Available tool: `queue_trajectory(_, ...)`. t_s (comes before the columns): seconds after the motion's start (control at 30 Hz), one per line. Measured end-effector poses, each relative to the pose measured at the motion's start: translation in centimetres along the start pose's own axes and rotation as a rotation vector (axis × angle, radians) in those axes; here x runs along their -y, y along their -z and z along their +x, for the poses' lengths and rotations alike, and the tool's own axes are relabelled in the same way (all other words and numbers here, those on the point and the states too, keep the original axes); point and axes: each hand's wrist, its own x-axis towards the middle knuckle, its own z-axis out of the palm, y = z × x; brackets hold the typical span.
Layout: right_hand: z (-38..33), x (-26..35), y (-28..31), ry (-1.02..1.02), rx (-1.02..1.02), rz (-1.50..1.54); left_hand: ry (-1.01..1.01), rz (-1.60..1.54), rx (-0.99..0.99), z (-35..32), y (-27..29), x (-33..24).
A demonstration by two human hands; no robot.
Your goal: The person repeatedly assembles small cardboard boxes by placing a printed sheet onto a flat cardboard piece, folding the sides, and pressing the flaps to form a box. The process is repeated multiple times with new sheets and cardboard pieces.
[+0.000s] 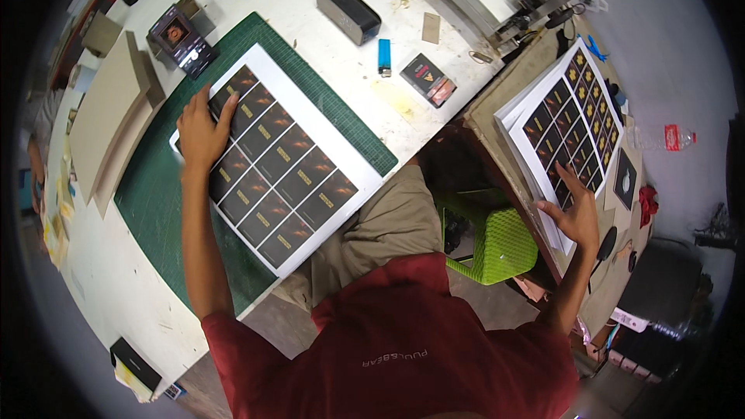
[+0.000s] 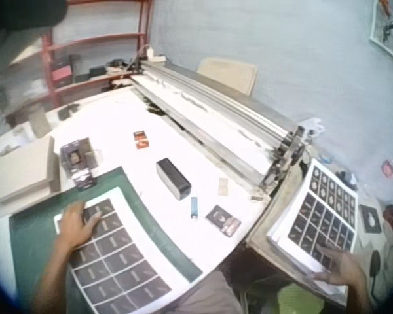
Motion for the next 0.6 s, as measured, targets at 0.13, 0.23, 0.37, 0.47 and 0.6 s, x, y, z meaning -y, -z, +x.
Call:
queue_trajectory(0.13,-0.6,-2.8,2.3,-0.194,0.118,0.213,0.007,0.007,0.019,-0.4,0.5,-0.1)
queue_trajectory(0.23,-1.5,-8.6,5.2,-0.321,-0.498,0.174,-0.022,0.007,-0.016,-0.6,0.2,0.0)
queue_trajectory(0.37,-0.9,-11.7,14.7,-0.371,-1.182,0.213,-0.021,0.003,0.032,-0.7,0.2,-0.1)
queue_trajectory(0.47,3.3,-2.4,18.1,-0.276,-1.503,-0.119,-0.009,0.062,0.064,-0.6,0.7,-0.8)
queue_trajectory(0.6,15.4,-0.3,21.1,0.294,-1.588,-0.508,-0.007,0.016,0.098,0.2,0.1,-0.5)
